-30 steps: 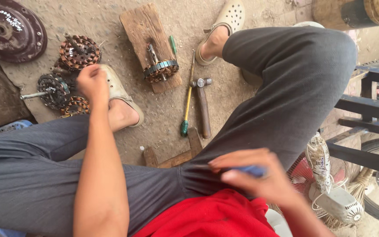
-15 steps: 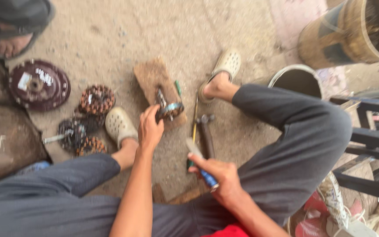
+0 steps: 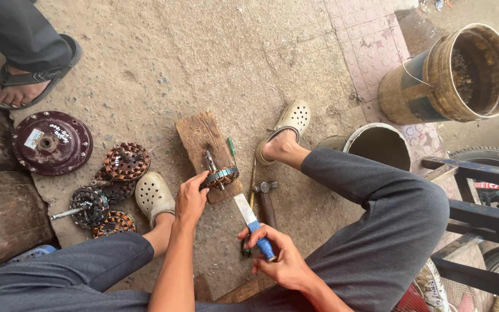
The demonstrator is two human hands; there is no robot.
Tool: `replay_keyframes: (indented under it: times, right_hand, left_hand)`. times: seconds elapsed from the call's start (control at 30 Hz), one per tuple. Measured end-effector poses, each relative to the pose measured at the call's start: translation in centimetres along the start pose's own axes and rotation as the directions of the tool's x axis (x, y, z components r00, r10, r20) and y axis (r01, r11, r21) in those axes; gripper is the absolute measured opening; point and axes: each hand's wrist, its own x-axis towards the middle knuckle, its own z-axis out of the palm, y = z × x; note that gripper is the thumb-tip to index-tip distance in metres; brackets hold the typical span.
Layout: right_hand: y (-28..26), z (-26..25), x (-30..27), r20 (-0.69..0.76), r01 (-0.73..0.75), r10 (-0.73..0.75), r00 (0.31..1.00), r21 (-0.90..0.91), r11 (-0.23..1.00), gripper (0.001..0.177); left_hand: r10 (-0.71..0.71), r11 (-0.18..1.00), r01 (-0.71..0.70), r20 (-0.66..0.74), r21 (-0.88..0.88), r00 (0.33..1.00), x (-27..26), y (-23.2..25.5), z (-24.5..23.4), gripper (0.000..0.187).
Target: The person uses a hammer and a chisel to tap and adjust the copper windings of a motor stator resting on a wooden block. They repeatedly strike the stator and use the chisel to separate or align the copper coils.
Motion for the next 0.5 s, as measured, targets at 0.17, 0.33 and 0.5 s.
replay_keyframes:
  times: [0.17,0.33,0.5]
  right_hand:
    - [1.9,-1.5,0.4,0.017,0.201,-0.2,0.98,-0.029,0.979,0.031]
    - [3.7,-1.7,0.4,-0.016,0.251,-0.252,0.968,-0.05,0.967,0.031]
    - [2.5,-1.9,0.8,-0.04,0.244,-0.249,0.968,-0.099,0.965,0.027]
  left_hand:
    - [0.018,0.997,-0.019,0.02,0.079,1.0,1.1,0.2,0.0,0.048]
    - [0.087,0.967,-0.118,0.145,0.225,0.986,1.3,1.1,-0.5,0.043]
    - [0.093,0.96,-0.133,0.165,0.248,0.982,1.9,2.1,-0.7,0.037]
